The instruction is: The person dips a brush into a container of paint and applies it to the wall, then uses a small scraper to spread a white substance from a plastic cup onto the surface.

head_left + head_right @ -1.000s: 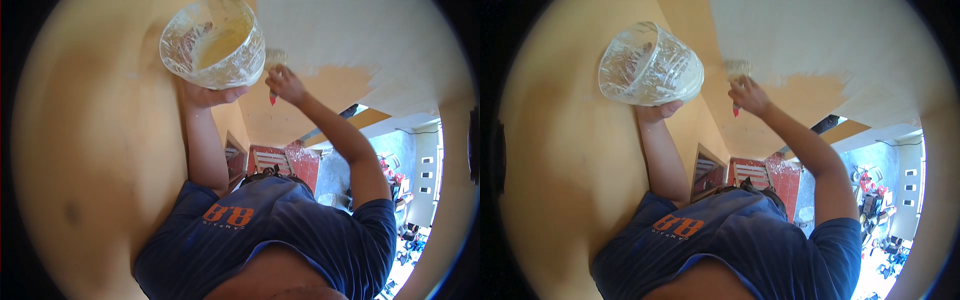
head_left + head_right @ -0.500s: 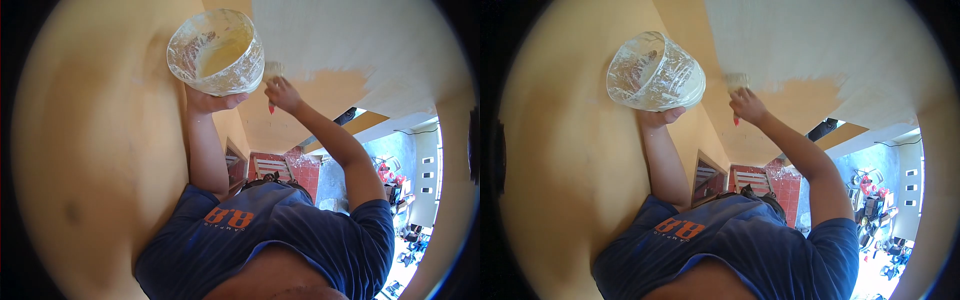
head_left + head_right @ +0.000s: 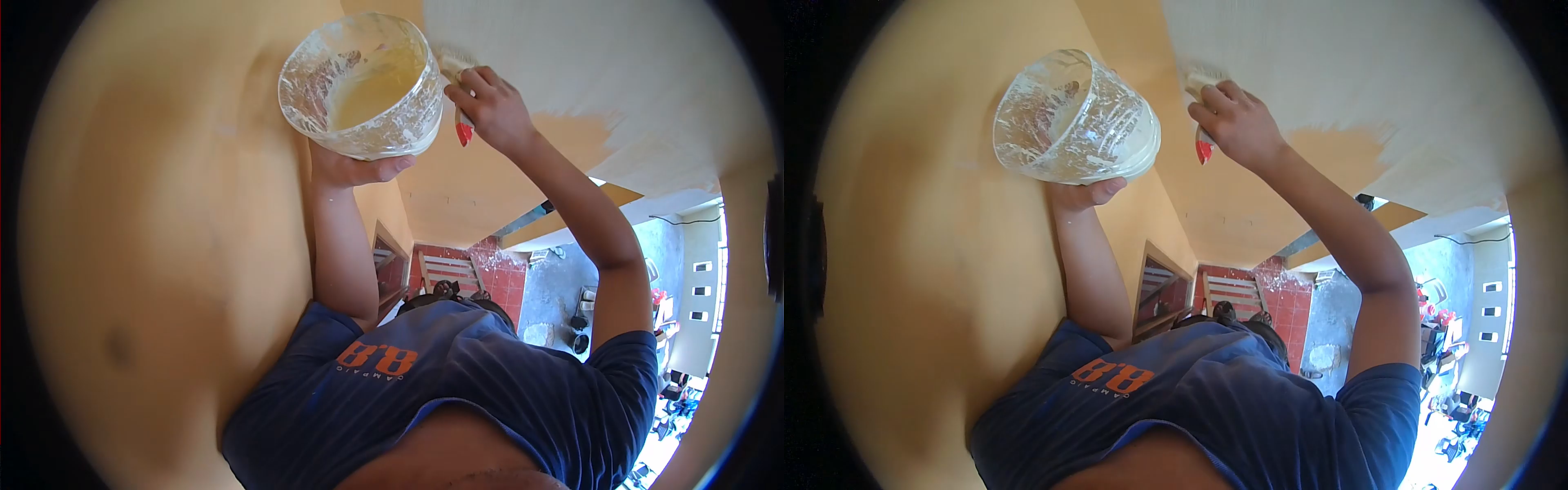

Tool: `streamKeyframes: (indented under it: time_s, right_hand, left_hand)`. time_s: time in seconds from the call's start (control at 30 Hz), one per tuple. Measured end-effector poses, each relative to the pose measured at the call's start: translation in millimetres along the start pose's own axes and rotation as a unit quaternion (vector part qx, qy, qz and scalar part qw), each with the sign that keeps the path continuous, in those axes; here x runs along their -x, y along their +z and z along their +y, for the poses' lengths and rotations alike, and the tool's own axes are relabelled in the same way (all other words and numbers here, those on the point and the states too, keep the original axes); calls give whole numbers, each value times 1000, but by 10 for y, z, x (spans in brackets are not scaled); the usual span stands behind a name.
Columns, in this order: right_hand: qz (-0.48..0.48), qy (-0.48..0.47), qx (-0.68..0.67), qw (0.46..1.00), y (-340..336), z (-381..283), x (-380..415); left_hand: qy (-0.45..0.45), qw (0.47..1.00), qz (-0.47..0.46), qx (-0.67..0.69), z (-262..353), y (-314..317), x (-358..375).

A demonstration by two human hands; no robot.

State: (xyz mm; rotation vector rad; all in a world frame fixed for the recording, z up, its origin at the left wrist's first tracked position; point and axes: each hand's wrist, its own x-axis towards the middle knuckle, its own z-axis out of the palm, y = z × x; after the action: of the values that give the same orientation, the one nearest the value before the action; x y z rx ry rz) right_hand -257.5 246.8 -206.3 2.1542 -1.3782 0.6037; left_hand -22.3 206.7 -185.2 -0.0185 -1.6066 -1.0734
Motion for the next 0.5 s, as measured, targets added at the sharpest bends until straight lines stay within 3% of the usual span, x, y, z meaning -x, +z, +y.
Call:
streamKeyframes:
  time_s: [0.1, 0.2, 0.27, 0.4, 0.5]
  right_hand:
    - [84, -51, 50, 994, 83, -90, 86]
    - [-33, -92, 105, 990, 971, -126, 621]
    - [-85, -83, 47, 992, 1335, -194, 856]
    - [-131, -21, -69, 989, 1216, -417, 830]
    - [-84, -9, -55, 995, 726, -513, 539]
  left_hand:
    - [-27, 997, -56, -34, -58, -124, 45]
    - [-32, 992, -104, -59, -31, -127, 3]
    - [-26, 1000, -6, 7, 74, 3, -26]
    - [-6, 999, -26, -45, 57, -36, -34]
    - [0, 999, -36, -39, 57, -14, -38]
